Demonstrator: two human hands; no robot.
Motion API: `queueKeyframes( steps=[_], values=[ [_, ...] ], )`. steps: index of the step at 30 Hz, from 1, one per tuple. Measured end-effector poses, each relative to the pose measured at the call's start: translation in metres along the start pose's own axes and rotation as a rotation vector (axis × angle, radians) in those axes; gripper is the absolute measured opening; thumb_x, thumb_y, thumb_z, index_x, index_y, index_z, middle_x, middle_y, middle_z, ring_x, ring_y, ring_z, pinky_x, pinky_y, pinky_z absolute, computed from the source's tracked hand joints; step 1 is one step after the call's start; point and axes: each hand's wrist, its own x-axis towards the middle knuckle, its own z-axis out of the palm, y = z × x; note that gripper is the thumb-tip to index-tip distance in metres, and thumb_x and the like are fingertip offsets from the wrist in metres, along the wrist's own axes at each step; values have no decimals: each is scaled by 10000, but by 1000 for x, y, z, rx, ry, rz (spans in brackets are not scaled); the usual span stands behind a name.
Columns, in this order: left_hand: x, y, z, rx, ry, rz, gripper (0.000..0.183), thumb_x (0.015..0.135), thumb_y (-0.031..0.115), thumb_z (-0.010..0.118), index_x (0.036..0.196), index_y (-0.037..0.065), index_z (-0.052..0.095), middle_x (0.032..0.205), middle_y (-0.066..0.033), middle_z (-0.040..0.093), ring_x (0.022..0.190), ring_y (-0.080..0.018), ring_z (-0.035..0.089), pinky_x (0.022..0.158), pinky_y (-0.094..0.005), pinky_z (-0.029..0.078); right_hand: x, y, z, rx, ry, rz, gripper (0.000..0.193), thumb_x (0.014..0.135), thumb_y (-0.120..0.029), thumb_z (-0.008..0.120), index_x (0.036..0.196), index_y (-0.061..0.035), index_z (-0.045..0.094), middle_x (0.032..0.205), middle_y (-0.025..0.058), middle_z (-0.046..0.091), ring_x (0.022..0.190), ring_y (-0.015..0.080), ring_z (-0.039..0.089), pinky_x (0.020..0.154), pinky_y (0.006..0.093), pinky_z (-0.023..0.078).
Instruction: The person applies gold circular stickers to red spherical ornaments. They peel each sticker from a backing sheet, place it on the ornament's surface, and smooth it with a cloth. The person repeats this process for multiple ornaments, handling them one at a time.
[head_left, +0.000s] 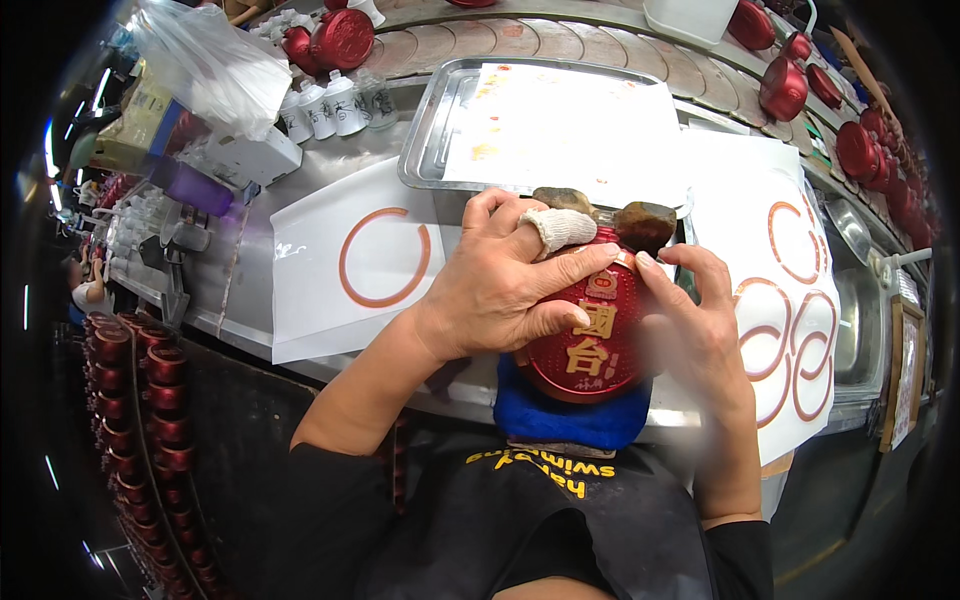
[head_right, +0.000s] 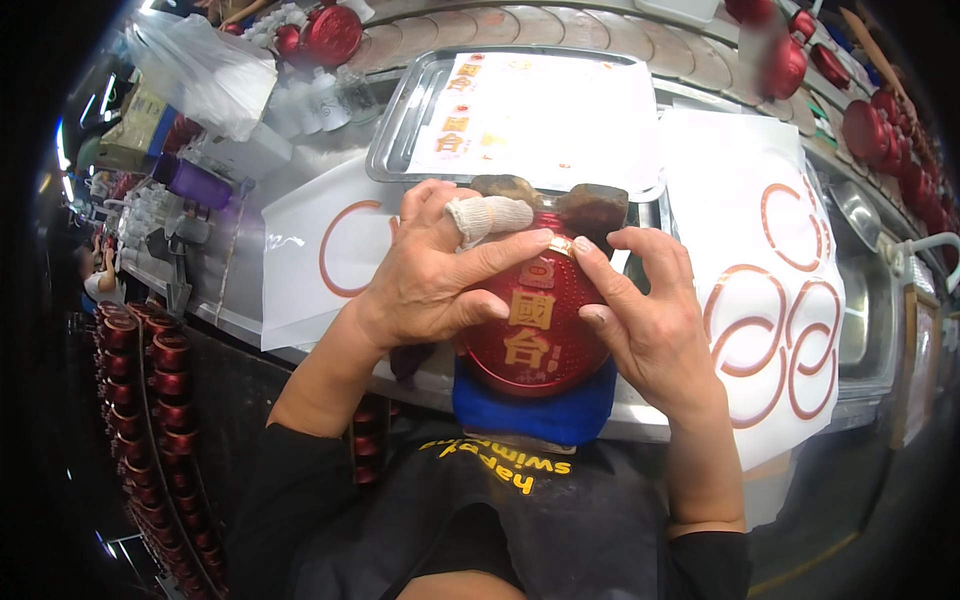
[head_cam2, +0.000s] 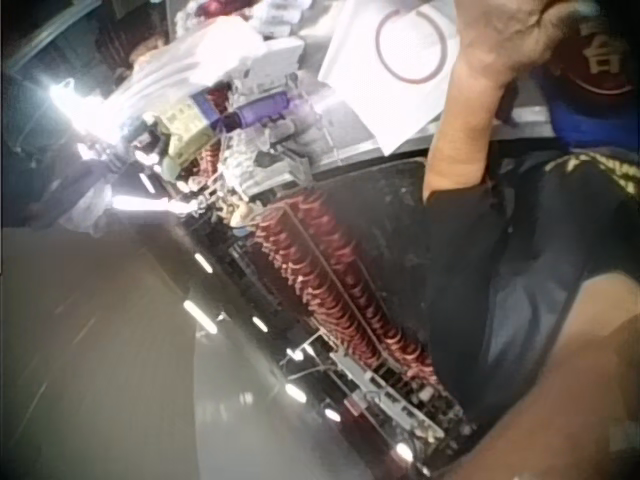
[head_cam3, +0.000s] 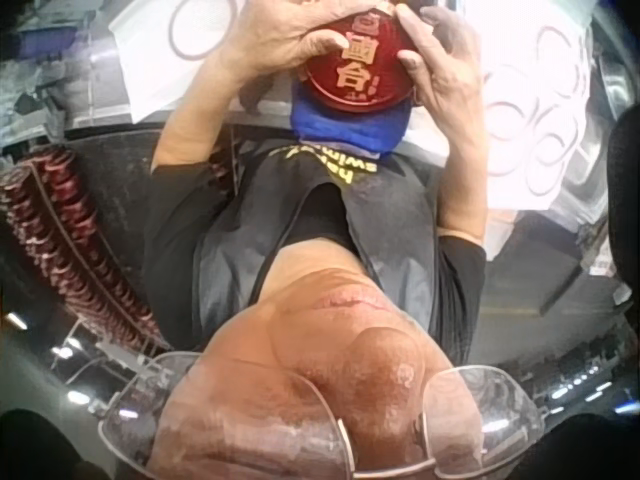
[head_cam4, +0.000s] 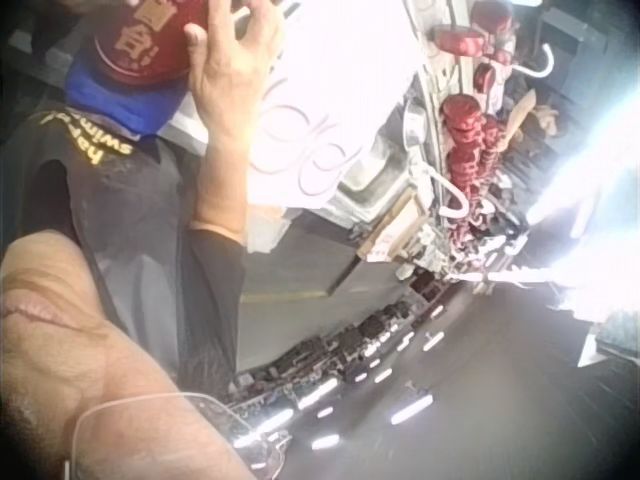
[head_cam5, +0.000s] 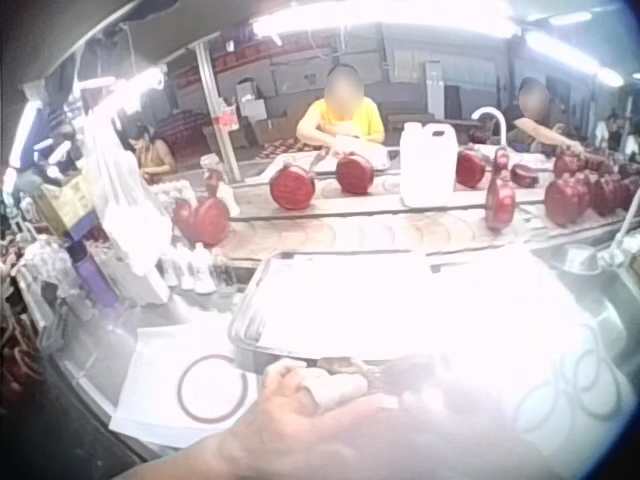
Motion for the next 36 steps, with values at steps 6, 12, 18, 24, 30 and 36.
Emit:
queueKeyframes(
  steps=[6,12,18,24,30,36],
  values=[
    [7,-2,-3,25,3,28,592,1004,639,478,1324,200,712,1171,-66,713,1123,-275,561,1049,-459,319,2,-1,3,-12,-6,22,422,933,-200,714,1331,-67,676,1248,203,567,1177,393,553,1003,483,475],
    [14,0,-3,6,16,59,572,1003,630,487,1311,205,716,1122,-80,718,1087,-279,573,1032,-456,332,-1,-4,1,12,20,4,429,918,-182,724,1329,-71,677,1251,204,565,1173,391,553,1004,481,475],
    [17,1,-8,81,-80,37,582,991,638,505,1302,197,725,1181,-72,694,1112,-282,562,1022,-449,345,-1,-2,3,-17,6,52,435,915,-181,724,1336,-82,677,1258,207,564,1172,400,552,1006,487,472],
    [23,3,-2,23,9,87,547,980,615,532,1281,201,725,1007,-97,703,1013,-293,580,1003,-470,348,-8,-2,3,-18,6,34,453,925,-186,718,1359,-71,660,1260,211,566,1159,393,556,1009,474,467],
    [27,7,-5,65,-58,81,539,980,614,532,1253,194,731,968,-103,694,1015,-294,577,1002,-469,350,-19,-4,4,171,62,215,464,954,-193,695,1398,-72,636,1297,210,554,1177,390,542,1026,464,455],
    [34,12,-3,55,-85,82,532,975,615,539,1240,195,729,957,-110,688,1033,-302,574,1027,-470,344,-35,-9,0,56,-2,170,463,977,-209,681,1410,-56,625,1319,213,546,1193,383,537,1037,459,450]
  ],
)
